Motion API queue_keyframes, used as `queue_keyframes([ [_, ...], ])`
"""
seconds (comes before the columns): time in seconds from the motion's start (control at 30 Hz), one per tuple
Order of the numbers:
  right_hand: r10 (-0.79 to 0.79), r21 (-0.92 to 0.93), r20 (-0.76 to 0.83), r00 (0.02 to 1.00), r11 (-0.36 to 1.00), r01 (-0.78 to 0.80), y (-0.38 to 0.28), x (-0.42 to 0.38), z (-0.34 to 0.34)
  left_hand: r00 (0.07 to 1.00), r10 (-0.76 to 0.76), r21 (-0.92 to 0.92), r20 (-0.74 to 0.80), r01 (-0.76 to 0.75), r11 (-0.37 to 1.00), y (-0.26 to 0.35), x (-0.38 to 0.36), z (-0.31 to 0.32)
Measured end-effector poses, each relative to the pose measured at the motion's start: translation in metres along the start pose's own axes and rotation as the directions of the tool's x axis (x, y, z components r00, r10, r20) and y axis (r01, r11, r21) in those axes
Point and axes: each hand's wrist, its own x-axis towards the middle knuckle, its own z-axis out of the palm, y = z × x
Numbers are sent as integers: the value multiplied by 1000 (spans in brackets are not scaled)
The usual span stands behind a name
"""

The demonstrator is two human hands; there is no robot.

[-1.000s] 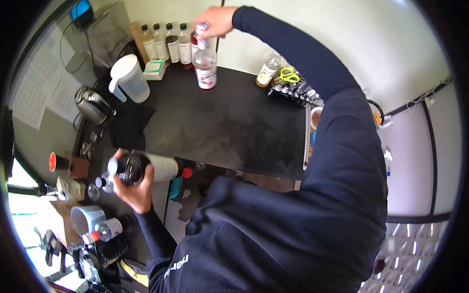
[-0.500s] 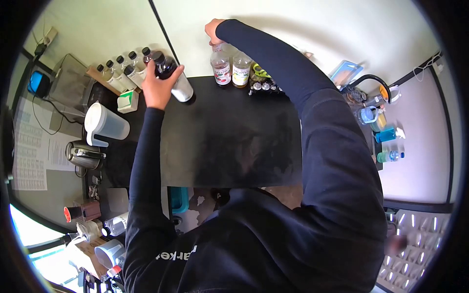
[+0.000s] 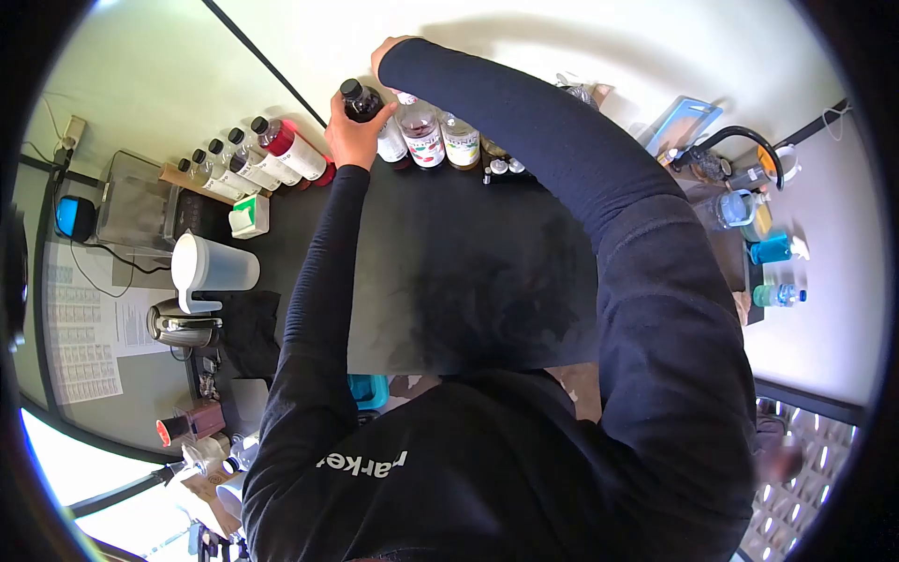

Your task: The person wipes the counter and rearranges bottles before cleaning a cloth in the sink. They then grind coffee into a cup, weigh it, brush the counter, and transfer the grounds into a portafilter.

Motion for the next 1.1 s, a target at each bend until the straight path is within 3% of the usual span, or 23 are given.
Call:
queue_keyframes([
  [0.17, 7, 24, -4, 1000, 1000, -7, 3, 2, 3, 996, -1, -25, -84, -1, 1000, -11, -11, 12],
  [0.23, -7, 7, 19, 1000, 1000, 7, 7, 5, 4, 996, 6, -183, 93, 12, 983, -16, -15, 3],
  [0.27, -10, -9, 18, 1000, 1000, 10, 8, 7, 2, 995, 35, -268, 94, -9, 963, -34, -16, 7],
  [0.3, -16, -23, 17, 1000, 1000, 16, 9, 8, 1, 995, 33, -263, 90, -8, 965, -53, -18, 11],
  [0.37, -56, -28, 14, 998, 998, 57, 9, 8, 3, 940, -65, -3, 334, 70, 998, -95, -27, 21],
  [0.43, -25, -35, -15, 1000, 999, 24, 8, 4, 2, 947, -82, -130, 310, 127, 983, -102, -41, 27],
  [0.53, -19, -16, -19, 1000, 1000, 19, 11, 2, 6, 951, -99, -137, 292, 144, 980, -112, -43, 44],
  [0.63, -16, -58, -39, 999, 998, 14, 9, -4, 8, 912, -97, -96, 398, 146, 985, -113, -37, 38],
  [0.77, -52, -68, 1, 999, 996, 52, 20, 5, 16, 890, 28, -152, 455, 46, 987, -137, -29, 43],
  [0.83, -54, -108, 30, 998, 993, 57, 27, 11, 20, 864, -36, -99, 502, 99, 990, -123, -26, 37],
  [1.0, -45, -125, -31, 998, 991, 41, 39, 10, 24, 923, -87, -221, 376, 180, 958, -110, -40, 41],
  [1.07, 25, -174, -60, 998, 984, -35, 37, 0, 16, 990, 15, -203, 143, 15, 979, -123, -56, 68],
  [1.1, 117, -241, -83, 990, 961, -134, 17, -17, 1, 978, -95, -193, 185, 131, 972, -104, -70, 49],
])
